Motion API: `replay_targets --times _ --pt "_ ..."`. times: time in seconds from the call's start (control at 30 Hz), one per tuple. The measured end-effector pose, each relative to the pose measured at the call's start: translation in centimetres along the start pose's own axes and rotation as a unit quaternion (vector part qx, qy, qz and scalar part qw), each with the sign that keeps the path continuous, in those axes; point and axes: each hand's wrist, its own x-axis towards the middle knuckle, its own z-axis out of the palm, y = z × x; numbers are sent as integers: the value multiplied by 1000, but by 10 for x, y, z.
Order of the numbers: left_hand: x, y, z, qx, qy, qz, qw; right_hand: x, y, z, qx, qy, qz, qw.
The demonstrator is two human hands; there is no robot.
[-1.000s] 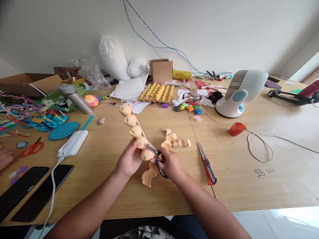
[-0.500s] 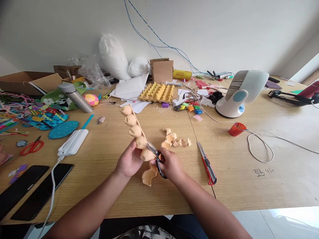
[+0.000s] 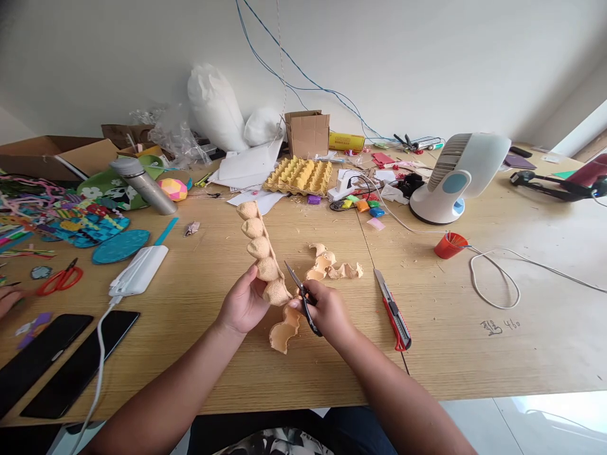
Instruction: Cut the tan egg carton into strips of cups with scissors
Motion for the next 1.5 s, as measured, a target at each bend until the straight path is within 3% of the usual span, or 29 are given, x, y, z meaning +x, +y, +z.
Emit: replay_targets --times 0.13,0.3,0.43,0.53,0.63,0.87,1.17,1.5 --pt "4 2 -4 18 -1 12 1000 5 0 -6 38 22 11 999" --pt "5 7 -6 17 -1 11 1000 3 -4 -5 89 -25 23 995" --pt "6 15 -8 43 -37 -17 998 0 -12 -8 81 -40 4 996" --pt "7 23 -11 86 -69 -50 993 0 -17 -15 98 -119 10 988" --pt "9 31 -13 115 -91 -84 986 2 -19 -24 65 -200 9 978" --pt "11 41 -19 148 -113 -98 978 5 -21 -40 -59 -264 13 963" --pt "8 43 -21 300 -148 -148 931 7 -25 -38 -156 -318 49 934" --pt "6 37 -18 337 -189 -173 906 7 -23 -35 -152 -345 52 925"
